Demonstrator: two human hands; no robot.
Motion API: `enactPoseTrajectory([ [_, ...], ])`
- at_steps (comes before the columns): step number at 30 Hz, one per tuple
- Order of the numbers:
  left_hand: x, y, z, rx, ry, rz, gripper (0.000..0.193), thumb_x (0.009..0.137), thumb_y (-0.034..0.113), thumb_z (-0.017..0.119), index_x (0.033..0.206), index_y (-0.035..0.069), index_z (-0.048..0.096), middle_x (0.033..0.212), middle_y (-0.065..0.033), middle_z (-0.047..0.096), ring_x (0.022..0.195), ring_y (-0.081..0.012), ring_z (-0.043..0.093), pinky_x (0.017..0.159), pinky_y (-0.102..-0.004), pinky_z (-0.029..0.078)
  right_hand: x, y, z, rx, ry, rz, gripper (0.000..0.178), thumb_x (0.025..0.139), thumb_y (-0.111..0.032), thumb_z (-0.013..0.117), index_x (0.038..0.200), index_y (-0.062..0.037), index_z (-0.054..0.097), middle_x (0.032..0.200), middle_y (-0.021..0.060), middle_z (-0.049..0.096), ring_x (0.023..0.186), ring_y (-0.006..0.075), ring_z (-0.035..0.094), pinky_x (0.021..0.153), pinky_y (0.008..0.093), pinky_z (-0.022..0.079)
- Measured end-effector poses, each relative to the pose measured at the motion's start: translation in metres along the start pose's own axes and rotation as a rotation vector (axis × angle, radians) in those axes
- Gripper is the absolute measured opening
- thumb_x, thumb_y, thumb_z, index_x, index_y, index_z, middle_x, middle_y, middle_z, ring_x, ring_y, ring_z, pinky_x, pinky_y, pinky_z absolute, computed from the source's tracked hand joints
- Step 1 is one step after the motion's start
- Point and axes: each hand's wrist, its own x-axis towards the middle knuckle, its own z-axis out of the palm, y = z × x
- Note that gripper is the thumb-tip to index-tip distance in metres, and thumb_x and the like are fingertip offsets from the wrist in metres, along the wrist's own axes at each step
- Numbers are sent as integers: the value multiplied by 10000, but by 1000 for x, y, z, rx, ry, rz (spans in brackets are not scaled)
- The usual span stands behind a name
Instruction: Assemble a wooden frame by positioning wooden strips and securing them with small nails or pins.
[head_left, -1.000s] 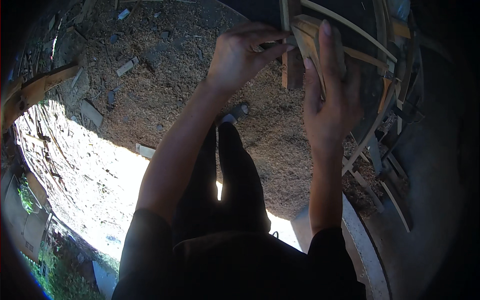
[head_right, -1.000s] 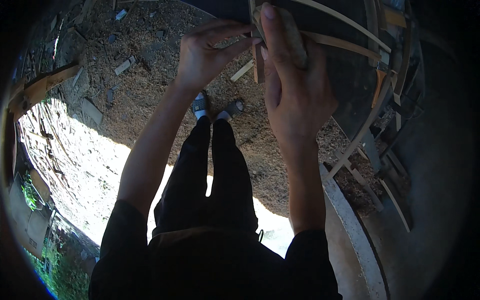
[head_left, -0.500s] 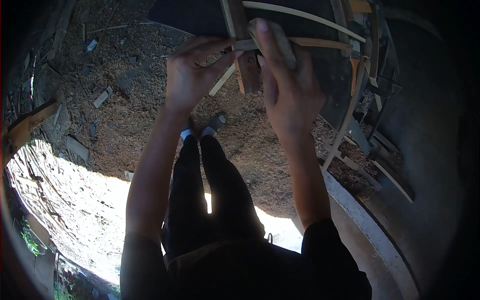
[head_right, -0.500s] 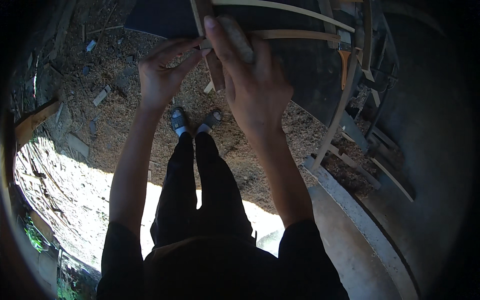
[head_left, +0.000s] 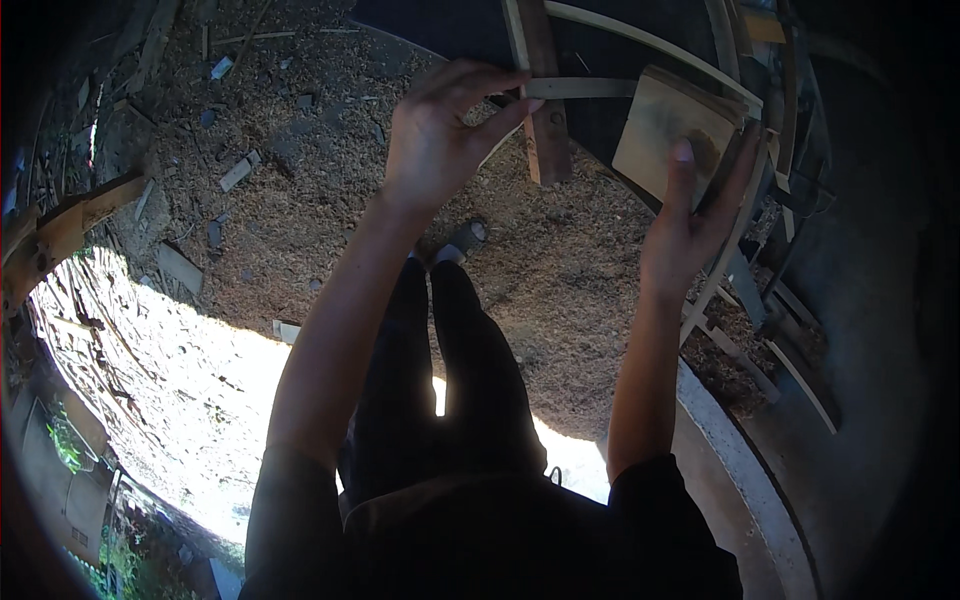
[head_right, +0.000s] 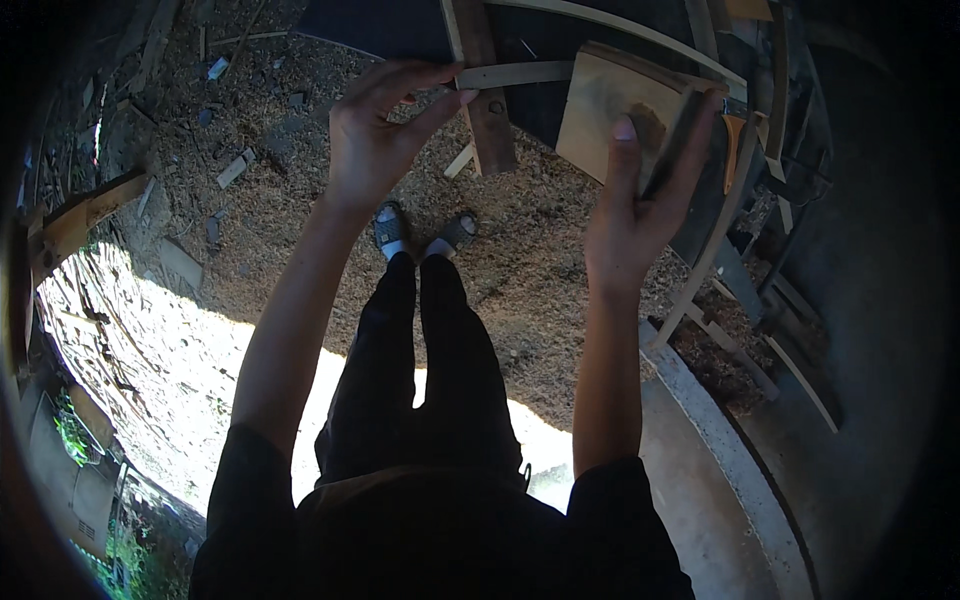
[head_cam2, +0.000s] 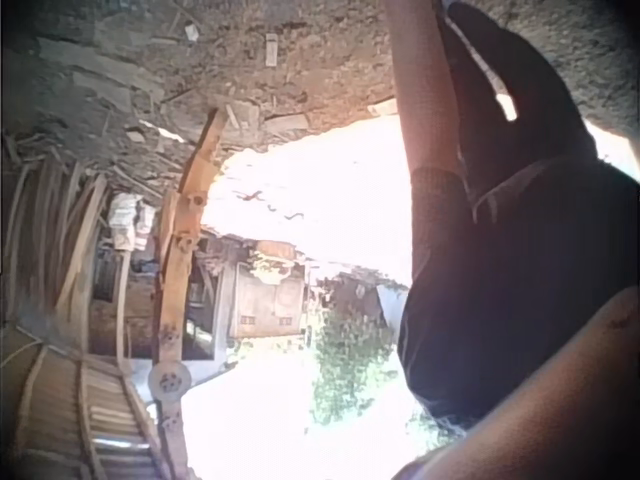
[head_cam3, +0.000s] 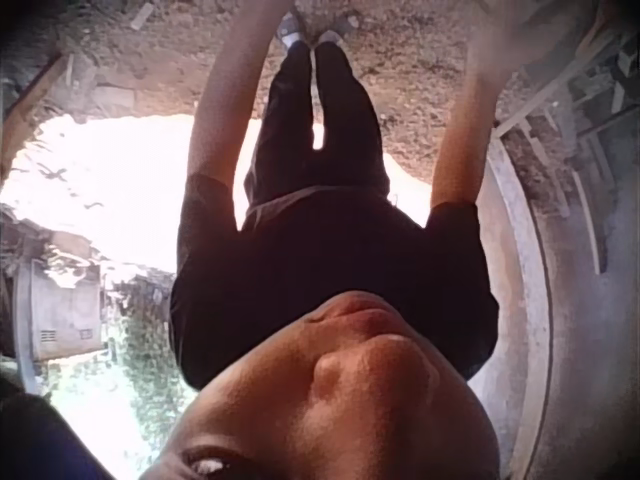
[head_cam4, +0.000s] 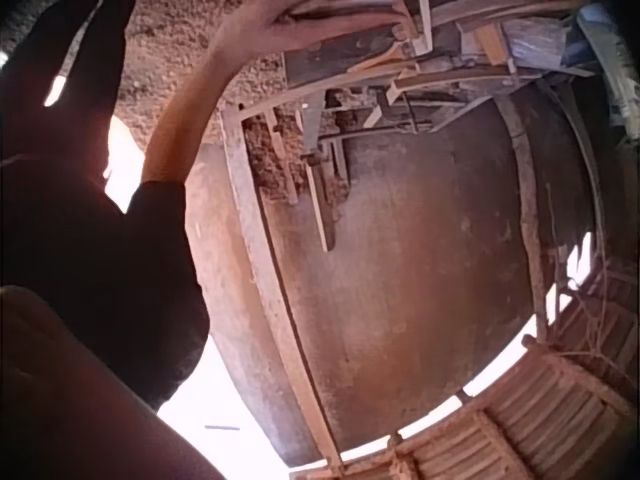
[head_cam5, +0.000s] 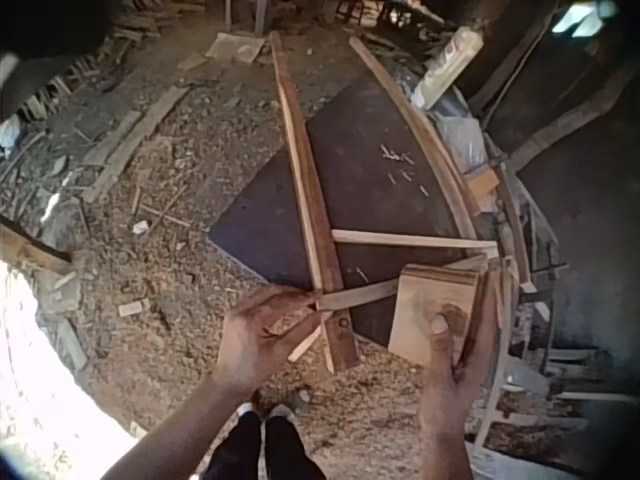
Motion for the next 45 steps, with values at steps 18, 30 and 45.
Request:
enactPoseTrajectory([
  [18,159,53,28,450,-1107,258,150,890,88,732,1009,-3,728,1055,-137,687,1062,-327,663,953,-435,544,10,139,-85,-117,-43,440,575,1043,-443,596,1402,6,571,1251,179,625,1196,272,576,1091,421,409],
  [30,151,67,19,414,-865,266,121,926,96,724,996,13,672,933,-123,694,857,-271,709,806,-387,584,124,51,-34,-390,117,-226,401,1035,-209,614,1416,-88,586,1222,181,607,1136,365,618,941,504,525],
  [45,19,97,46,-224,-178,-208,171,799,11,798,945,56,722,885,-55,745,789,-183,738,722,-315,587,162,99,34,-450,-10,-398,342,1033,-263,590,1304,-55,597,1198,189,587,1164,407,537,1021,535,374],
])
